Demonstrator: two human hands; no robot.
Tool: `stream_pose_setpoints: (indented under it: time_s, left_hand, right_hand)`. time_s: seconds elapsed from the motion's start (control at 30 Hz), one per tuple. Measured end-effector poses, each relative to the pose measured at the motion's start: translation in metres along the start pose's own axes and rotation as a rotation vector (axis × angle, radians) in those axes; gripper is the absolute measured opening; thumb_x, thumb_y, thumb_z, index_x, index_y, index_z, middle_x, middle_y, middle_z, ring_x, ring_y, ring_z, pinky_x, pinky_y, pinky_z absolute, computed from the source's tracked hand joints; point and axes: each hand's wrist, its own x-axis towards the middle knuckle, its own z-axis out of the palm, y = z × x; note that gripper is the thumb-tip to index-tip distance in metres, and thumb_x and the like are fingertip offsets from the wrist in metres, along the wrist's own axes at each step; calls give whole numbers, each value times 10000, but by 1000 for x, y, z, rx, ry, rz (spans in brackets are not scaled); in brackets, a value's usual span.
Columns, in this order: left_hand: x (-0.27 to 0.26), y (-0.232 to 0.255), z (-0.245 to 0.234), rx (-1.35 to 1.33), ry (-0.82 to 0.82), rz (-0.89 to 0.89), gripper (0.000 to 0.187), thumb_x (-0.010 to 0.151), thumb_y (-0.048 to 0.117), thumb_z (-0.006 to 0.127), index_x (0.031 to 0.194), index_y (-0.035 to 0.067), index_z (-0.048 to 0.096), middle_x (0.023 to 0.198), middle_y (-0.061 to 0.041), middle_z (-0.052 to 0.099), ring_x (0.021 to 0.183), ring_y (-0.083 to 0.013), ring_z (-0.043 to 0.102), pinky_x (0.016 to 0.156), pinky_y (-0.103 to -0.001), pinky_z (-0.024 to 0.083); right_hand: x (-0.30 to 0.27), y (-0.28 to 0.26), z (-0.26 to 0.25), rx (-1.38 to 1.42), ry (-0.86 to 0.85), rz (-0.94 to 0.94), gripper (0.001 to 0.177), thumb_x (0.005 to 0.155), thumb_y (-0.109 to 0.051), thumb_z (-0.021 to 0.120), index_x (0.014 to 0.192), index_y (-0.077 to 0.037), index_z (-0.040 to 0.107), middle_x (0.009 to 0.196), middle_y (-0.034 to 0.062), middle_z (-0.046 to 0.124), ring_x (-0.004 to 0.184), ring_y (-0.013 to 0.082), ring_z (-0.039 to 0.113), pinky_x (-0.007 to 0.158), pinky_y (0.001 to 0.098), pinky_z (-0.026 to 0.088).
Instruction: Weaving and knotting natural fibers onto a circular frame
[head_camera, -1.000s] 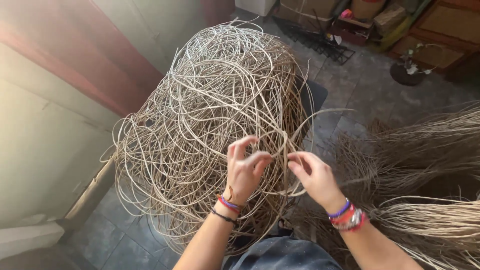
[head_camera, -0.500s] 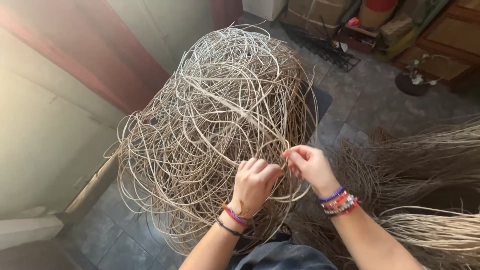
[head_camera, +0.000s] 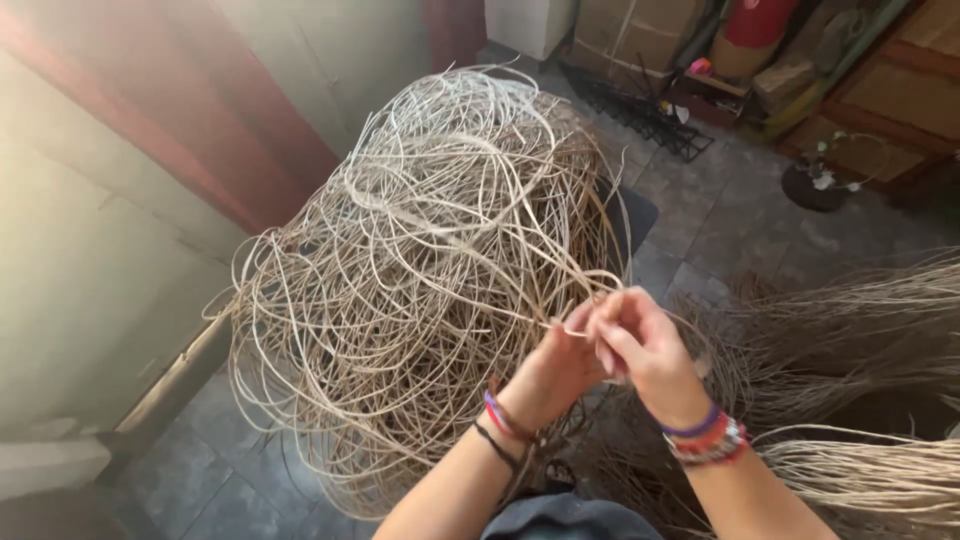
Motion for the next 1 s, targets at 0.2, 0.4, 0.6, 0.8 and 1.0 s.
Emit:
stream_pose_setpoints:
  time_s: [0.2,0.4,0.6,0.8,1.0]
  left_hand:
    - [18,-4,3,-165,-240,13,626,1126,520,426,1316,-32,653,985,-182,754,834,-318,730,779,-452,612]
    - [8,-32,6,259,-103,-317,801,1043,721,317,777,60,682,901,-162,747,885,-245,719,874,-336,559]
    - [17,-20,22,-376,-326,-124,629,1110,489,399,1473,-14,509,807,-297,703,647,-374,719,434,-349,553]
    - [35,28,8,-723,13,153,487,1047,295,562,1451,40,471,686,108,562,606,-25,587,594,-143,511]
    - [39,28,-6,-562,172,279,372,1092,349,450,1322,79,564,879,-36,752,929,-237,694,1065,-428,455]
  right_hand:
    - [-39,1,-29,324,-44,228,530,1057,-499,433,770,-68,545,643,27,415,483,153,479,385,237,328]
    - [-48,6,-46,160,-99,261,562,1076,-391,342,604,-95,414,547,112,487,534,246,584,553,353,450]
    - [-63,9,-37,43,-135,165,344,1081,-318,384,837,-86,453,514,16,444,477,206,636,526,298,536]
    - [-103,46,-61,31,-115,233,470,1067,-406,423,692,-123,414,588,23,419,521,181,505,519,302,407]
    - [-130,41,-78,151,47,198,466,1080,-298,429,656,-106,432,623,50,439,605,219,582,596,329,448]
